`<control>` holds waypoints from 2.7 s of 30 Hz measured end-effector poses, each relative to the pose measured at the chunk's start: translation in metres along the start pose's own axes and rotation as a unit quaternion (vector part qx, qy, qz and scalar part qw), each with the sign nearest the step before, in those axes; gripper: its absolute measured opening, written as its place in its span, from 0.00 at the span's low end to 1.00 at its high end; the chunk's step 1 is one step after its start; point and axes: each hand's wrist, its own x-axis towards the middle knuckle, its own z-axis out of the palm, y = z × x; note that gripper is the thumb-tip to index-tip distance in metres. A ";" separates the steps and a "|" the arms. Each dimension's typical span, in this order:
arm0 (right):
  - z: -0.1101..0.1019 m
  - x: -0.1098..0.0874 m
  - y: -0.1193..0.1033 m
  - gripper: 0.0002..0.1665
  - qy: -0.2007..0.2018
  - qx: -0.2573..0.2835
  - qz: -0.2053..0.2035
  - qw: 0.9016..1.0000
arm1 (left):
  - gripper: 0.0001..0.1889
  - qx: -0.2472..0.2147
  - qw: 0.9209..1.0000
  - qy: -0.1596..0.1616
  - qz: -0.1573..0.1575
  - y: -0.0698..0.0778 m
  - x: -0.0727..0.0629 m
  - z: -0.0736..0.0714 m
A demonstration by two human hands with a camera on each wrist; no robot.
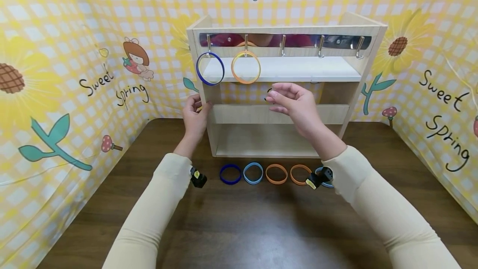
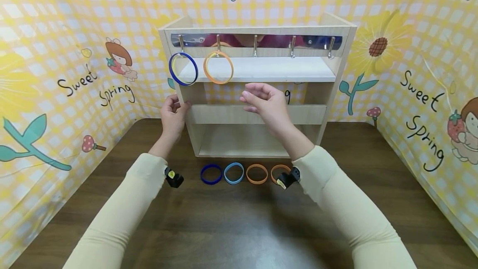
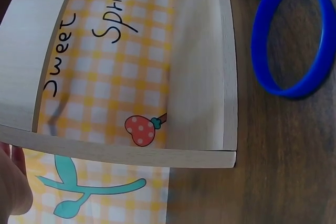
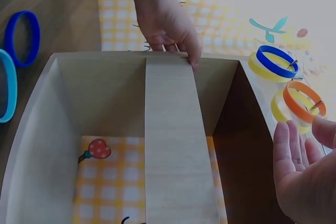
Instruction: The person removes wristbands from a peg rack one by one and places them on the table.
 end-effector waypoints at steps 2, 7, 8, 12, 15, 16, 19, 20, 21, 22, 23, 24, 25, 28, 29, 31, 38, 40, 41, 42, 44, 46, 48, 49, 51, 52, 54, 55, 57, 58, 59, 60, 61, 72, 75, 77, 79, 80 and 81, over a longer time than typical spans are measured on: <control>0.004 0.003 -0.001 0.19 0.005 0.008 0.002 1.000 | 0.16 0.000 1.000 0.000 0.001 0.000 0.000 0.000; 0.014 0.010 -0.003 0.17 0.021 0.023 0.010 0.999 | 0.15 -0.001 1.000 -0.001 -0.003 0.000 0.001 0.001; 0.016 0.012 -0.004 0.16 0.025 0.025 0.012 0.999 | 0.15 -0.002 1.000 -0.003 -0.003 -0.001 0.001 0.001; 0.023 0.018 -0.004 0.14 0.033 0.033 0.016 0.999 | 0.14 -0.009 1.000 -0.005 -0.002 -0.002 0.002 0.000; 0.027 0.021 -0.002 0.13 0.037 0.036 0.017 0.999 | 0.14 -0.011 1.000 -0.004 -0.002 -0.003 0.003 0.000; 0.028 0.022 -0.002 0.13 0.037 0.036 0.017 0.999 | 0.14 -0.011 1.000 -0.003 -0.002 -0.004 0.002 -0.001; 0.031 0.025 -0.001 0.12 0.041 0.041 0.016 0.998 | 0.14 -0.010 1.000 -0.003 0.000 -0.003 0.002 -0.001; 0.032 0.026 0.000 0.12 0.041 0.041 0.016 0.998 | 0.15 -0.010 1.000 -0.003 0.002 -0.003 0.002 -0.001; 0.033 0.026 -0.001 0.13 0.041 0.042 0.016 0.998 | 0.15 -0.011 1.000 -0.004 0.004 -0.003 0.002 -0.001; 0.033 0.027 -0.001 0.13 0.042 0.044 0.017 0.998 | 0.15 -0.010 1.000 -0.004 0.007 -0.003 0.002 -0.001; 0.034 0.027 -0.001 0.13 0.044 0.048 0.019 0.998 | 0.15 -0.011 1.000 -0.005 0.009 -0.003 0.002 -0.001; 0.035 0.028 -0.001 0.13 0.044 0.050 0.020 0.998 | 0.15 -0.012 1.000 -0.006 0.011 -0.003 0.002 -0.001; 0.036 0.028 -0.001 0.13 0.044 0.052 0.021 0.997 | 0.15 -0.013 1.000 -0.006 0.012 -0.003 0.002 -0.001; 0.038 0.029 -0.002 0.13 0.046 0.064 0.026 0.997 | 0.15 -0.013 1.000 -0.005 0.011 -0.004 0.002 -0.001; 0.038 0.030 -0.002 0.12 0.046 0.068 0.028 0.996 | 0.15 -0.013 1.000 -0.006 0.010 -0.005 0.002 -0.001; 0.039 0.030 -0.002 0.11 0.046 0.073 0.029 0.996 | 0.15 -0.012 1.000 -0.006 0.008 -0.006 0.003 -0.002; 0.042 0.032 -0.003 0.15 0.049 0.076 0.032 0.995 | 0.15 -0.010 1.000 -0.005 0.005 -0.006 0.003 -0.002; 0.043 0.033 -0.003 0.16 0.050 0.081 0.034 0.995 | 0.15 -0.010 1.000 -0.005 0.005 -0.006 0.002 -0.002; 0.044 0.032 -0.004 0.17 0.051 0.082 0.035 0.995 | 0.15 -0.011 1.000 -0.006 0.004 -0.006 0.002 -0.002; 0.044 0.032 -0.004 0.17 0.050 0.082 0.035 0.995 | 0.15 -0.011 1.000 -0.006 0.003 -0.006 0.002 -0.003; 0.044 0.032 -0.004 0.17 0.050 0.086 0.037 0.994 | 0.15 -0.012 1.000 -0.005 0.001 -0.007 0.002 -0.003; 0.044 0.032 -0.004 0.17 0.048 0.089 0.038 0.994 | 0.16 -0.012 1.000 -0.005 -0.002 -0.007 0.002 -0.003; 0.044 0.032 -0.004 0.18 0.047 0.093 0.036 0.994 | 0.16 -0.013 1.000 -0.005 -0.002 -0.006 0.002 -0.003; 0.044 0.033 -0.005 0.19 0.048 0.096 0.036 0.994 | 0.15 -0.014 1.000 -0.005 -0.001 -0.006 0.002 -0.003; 0.044 0.033 -0.006 0.20 0.047 0.095 0.036 0.994 | 0.15 -0.015 1.000 -0.006 0.000 -0.005 0.002 -0.002; 0.044 0.033 -0.007 0.20 0.049 0.097 0.037 0.993 | 0.15 -0.014 1.000 -0.005 0.000 -0.005 0.002 -0.002; 0.044 0.033 -0.008 0.18 0.052 0.097 0.038 0.993 | 0.14 -0.015 1.000 -0.004 0.000 -0.005 0.002 -0.002; 0.045 0.033 -0.008 0.17 0.053 0.099 0.038 0.993 | 0.14 -0.015 1.000 -0.004 -0.001 -0.005 0.002 -0.002; 0.045 0.034 -0.010 0.13 0.058 0.106 0.038 0.992 | 0.14 -0.016 1.000 -0.002 -0.004 -0.005 0.002 -0.002; 0.045 0.034 -0.011 0.12 0.060 0.111 0.037 0.991 | 0.14 -0.015 1.000 -0.001 -0.005 -0.005 0.002 -0.002; 0.045 0.035 -0.012 0.10 0.062 0.117 0.035 0.991 | 0.14 -0.014 1.000 -0.002 -0.005 -0.005 0.002 -0.002; 0.046 0.035 -0.013 0.09 0.064 0.124 0.034 0.990 | 0.14 -0.014 1.000 -0.003 -0.006 -0.005 0.002 -0.002; 0.046 0.035 -0.014 0.09 0.064 0.128 0.031 0.989 | 0.15 -0.014 1.000 -0.003 -0.006 -0.005 0.002 -0.002; 0.044 0.023 -0.020 0.08 0.037 0.140 0.021 0.989 | 0.17 -0.012 1.000 -0.009 -0.004 -0.006 0.003 -0.003; 0.042 0.014 -0.020 0.12 0.025 0.127 0.028 0.991 | 0.18 -0.012 1.000 -0.009 -0.003 -0.006 0.003 -0.003; 0.040 0.007 -0.018 0.14 0.016 0.119 0.033 0.992 | 0.17 -0.013 1.000 -0.010 -0.002 -0.006 0.003 -0.003; 0.037 0.000 -0.016 0.17 0.009 0.114 0.039 0.993 | 0.17 -0.012 1.000 -0.011 0.000 -0.006 0.003 -0.003; 0.036 -0.003 -0.014 0.17 0.008 0.111 0.043 0.993 | 0.17 -0.013 1.000 -0.011 0.001 -0.006 0.003 -0.003; 0.034 -0.007 -0.012 0.17 0.006 0.108 0.047 0.993 | 0.17 -0.012 1.000 -0.011 0.002 -0.007 0.004 -0.003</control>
